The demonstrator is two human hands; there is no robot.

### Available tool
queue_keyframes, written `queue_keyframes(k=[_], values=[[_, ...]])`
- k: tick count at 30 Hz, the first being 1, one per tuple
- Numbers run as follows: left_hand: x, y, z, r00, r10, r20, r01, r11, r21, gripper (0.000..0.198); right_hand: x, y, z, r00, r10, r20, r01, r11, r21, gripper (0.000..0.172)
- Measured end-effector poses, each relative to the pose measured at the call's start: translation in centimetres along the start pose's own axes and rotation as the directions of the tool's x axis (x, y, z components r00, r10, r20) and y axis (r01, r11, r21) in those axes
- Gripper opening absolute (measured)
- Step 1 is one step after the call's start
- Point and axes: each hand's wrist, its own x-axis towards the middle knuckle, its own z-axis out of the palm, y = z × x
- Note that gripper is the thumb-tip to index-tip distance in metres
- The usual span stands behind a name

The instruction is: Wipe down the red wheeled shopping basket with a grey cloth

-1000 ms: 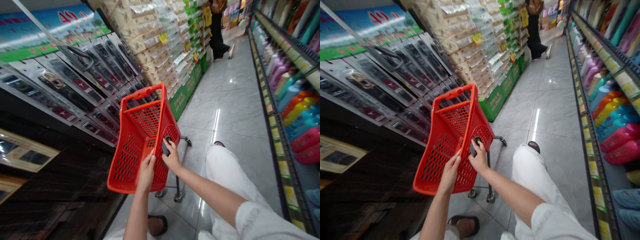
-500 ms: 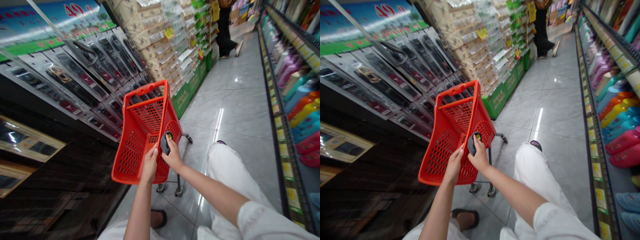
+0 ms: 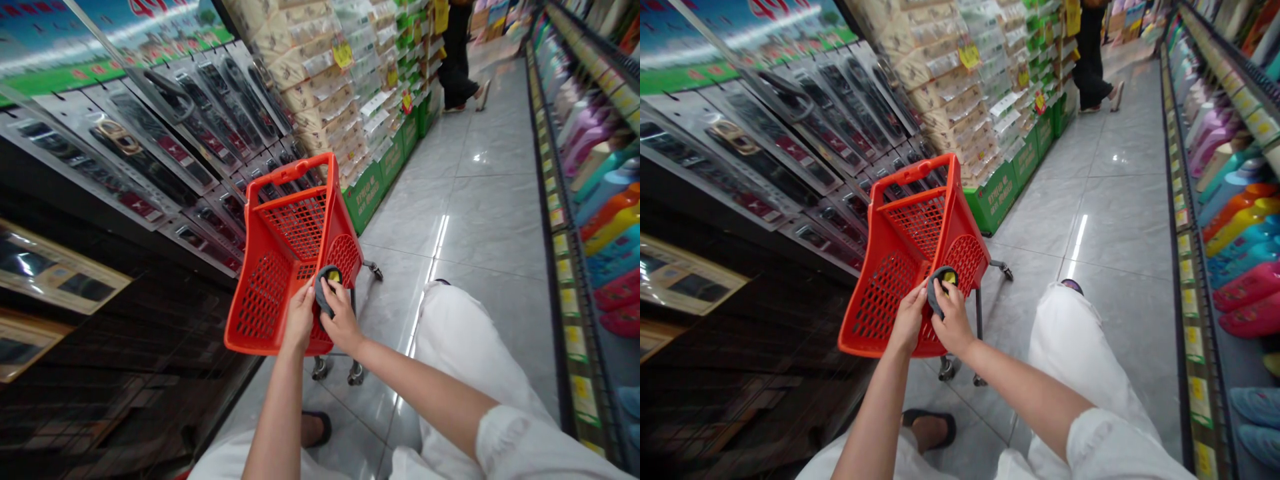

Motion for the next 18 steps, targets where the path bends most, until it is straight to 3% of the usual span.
queue_keyframes(k=[1,3,5,7,9,12,14,16,18], values=[[0.0,0.0,0.0,1.0,-0.002,-0.003,0.002,1.0,-0.004,0.064,-0.5,0.5,0.0,1.0,-0.008,0.022,0.008,0.999,-0.032,0.078],[-0.1,-0.1,0.0,1.0,0.005,-0.015,-0.005,1.0,0.005,0.061,-2.2,2.2,0.5,0.993,0.113,0.029,-0.11,0.989,-0.095,0.078],[-0.1,-0.1,-0.1,1.0,0.02,-0.022,-0.02,1.0,0.016,0.059,-3.8,3.8,1.6,0.943,0.332,0.001,-0.33,0.937,-0.114,0.077],[-0.2,-0.2,-0.3,1.0,0.024,-0.019,-0.023,1.0,0.018,0.058,-4.6,4.0,2.7,0.883,0.468,-0.038,-0.469,0.879,-0.083,0.075],[-0.1,-0.2,-0.5,1.0,0.022,-0.018,-0.021,1.0,0.015,0.058,-4.3,2.7,3.1,0.903,0.426,-0.064,-0.428,0.903,-0.031,0.074],[0.1,-0.5,-0.8,0.999,-0.001,-0.036,0.001,1.0,0.012,0.06,-3.1,0.3,2.1,0.989,0.148,-0.031,-0.148,0.989,-0.013,0.078],[0.1,-0.5,-0.8,0.998,-0.016,-0.053,0.016,1.0,0.007,0.063,-2.6,0.2,1.2,0.999,-0.002,0.044,0.004,0.998,-0.058,0.08],[0.0,-0.4,-0.7,0.999,-0.015,-0.047,0.016,1.0,0.001,0.063,-2.8,1.7,0.8,0.995,0.003,0.098,0.01,0.991,-0.134,0.08],[-0.2,-0.2,-0.6,1.0,-0.006,-0.026,0.006,1.0,-0.002,0.062,-3.0,3.5,1.2,0.983,0.159,0.088,-0.139,0.97,-0.2,0.077]])
